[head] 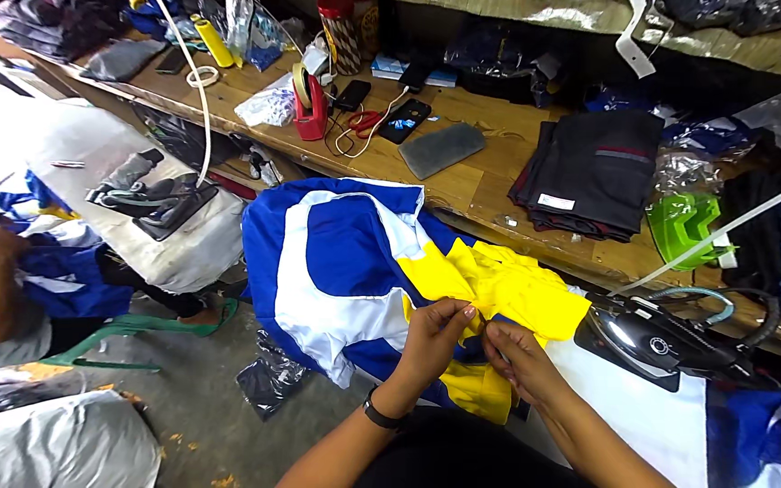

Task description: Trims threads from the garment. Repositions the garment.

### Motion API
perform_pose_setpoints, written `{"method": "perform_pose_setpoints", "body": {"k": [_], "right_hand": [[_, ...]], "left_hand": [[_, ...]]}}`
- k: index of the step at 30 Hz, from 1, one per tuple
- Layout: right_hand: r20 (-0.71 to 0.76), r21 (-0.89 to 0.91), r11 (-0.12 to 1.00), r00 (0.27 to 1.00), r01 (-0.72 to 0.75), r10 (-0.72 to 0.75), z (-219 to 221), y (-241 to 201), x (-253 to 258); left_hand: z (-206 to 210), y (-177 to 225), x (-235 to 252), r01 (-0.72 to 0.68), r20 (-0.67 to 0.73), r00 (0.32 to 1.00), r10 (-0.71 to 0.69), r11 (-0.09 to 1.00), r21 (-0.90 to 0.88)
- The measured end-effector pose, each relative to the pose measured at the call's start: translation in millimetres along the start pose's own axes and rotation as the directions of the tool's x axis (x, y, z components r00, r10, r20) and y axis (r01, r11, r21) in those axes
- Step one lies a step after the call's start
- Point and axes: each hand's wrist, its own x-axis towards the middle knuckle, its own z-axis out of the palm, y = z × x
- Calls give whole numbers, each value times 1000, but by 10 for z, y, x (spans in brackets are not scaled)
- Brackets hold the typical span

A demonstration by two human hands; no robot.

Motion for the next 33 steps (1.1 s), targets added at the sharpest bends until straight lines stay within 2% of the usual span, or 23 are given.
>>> {"method": "perform_pose_setpoints", "body": {"k": [3, 8, 13, 17, 27, 30, 33], "right_hand": [[-27, 6, 1000, 999, 18, -18, 10, 35, 0], [-45, -16, 998, 997, 64, -65, 32, 81, -12], [-43, 47, 999, 999, -14, 16, 47, 165, -24], [-13, 9, 998, 998, -56, 56, -5, 115, -20], [4, -16, 999, 999, -44, 44, -42, 74, -17], [1, -31, 999, 999, -38, 38, -39, 79, -17], [-5, -17, 995, 996, -94, 94, -34, 85, -1]], "left_hand": [[47, -36, -6, -15, -2, 1000, 15, 999, 42], [115, -66, -5, -26, -41, 999, 25, 999, -27], [121, -184, -21, -13, -65, 998, 9, 998, -68], [71, -178, -26, 12, -67, 998, -13, 1000, -17], [35, -146, -47, -81, -29, 996, 84, 993, 83], [69, -125, -59, -42, -59, 997, 48, 994, 97], [66, -184, -27, 10, -55, 998, -9, 1000, 16]]}}
